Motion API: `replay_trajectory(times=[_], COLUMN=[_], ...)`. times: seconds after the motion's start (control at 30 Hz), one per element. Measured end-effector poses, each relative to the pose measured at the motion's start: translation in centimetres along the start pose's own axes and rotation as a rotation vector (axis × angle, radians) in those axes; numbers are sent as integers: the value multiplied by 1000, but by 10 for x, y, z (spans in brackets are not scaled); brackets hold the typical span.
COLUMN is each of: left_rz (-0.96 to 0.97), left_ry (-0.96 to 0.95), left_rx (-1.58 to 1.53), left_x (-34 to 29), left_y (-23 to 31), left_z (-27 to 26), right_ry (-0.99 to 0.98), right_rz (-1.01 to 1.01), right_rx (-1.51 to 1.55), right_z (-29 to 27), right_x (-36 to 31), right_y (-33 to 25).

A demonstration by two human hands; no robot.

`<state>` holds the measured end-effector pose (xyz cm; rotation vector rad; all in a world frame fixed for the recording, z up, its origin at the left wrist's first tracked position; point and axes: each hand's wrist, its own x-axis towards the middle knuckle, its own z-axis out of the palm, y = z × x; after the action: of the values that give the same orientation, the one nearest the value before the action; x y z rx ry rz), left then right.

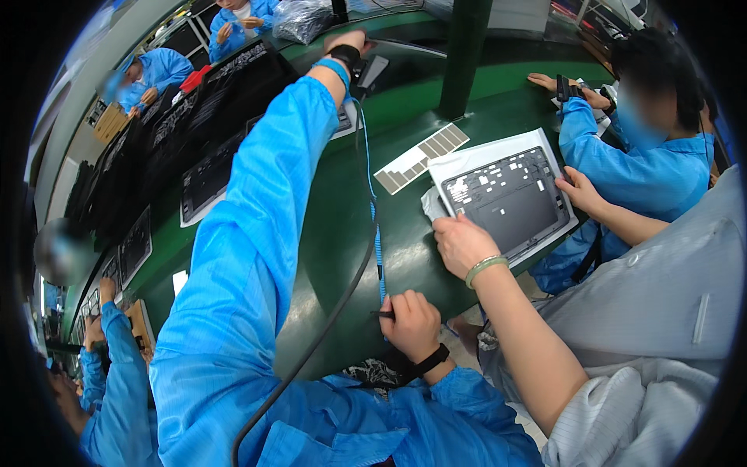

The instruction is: Assembling electronic components by attaching small parts to a tablet-like device frame on an assembly line.

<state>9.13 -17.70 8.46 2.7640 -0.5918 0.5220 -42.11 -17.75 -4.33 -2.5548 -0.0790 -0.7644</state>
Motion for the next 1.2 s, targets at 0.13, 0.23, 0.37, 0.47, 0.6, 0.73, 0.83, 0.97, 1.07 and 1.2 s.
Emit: replay_trajectory(times=[0.13,0.23,0.37,0.47,0.6,0.73,0.83,0.97,1.07,1.2], left_rz=[270,41,-396,-257,-401,-582,-638,-674,-579,-443], left_ry=[102,179,200,200,155,233,295,131,-15,77], left_rx=[263,-558,-1490,-1267,-1218,-1147,-1104,-1161,-660,-305], left_x=[-32,-98,-214,-331,-474,-596,-641,-653,-647,-654], left_y=[-85,-101,-97,-127,-98,-74,-62,-54,-48,-41], left_z=[-87,-145,-236,-283,-306,-249,-196,-170,-164,-162], right_ry=[3,-25,-176,-354,-324,-311,-250,-341,-286,-217], right_rz=[-33,126,565,774,760,705,706,690,487,337], right_rx=[36,282,1322,1772,2118,1532,1261,1009,769,551], right_z=[9,-6,-27,-18,-16,-4,-9,-13,6,14], right_x=[-4,14,52,83,95,50,21,13,6,2], right_y=[-10,-22,-46,-55,-34,-12,-14,9,43,19])
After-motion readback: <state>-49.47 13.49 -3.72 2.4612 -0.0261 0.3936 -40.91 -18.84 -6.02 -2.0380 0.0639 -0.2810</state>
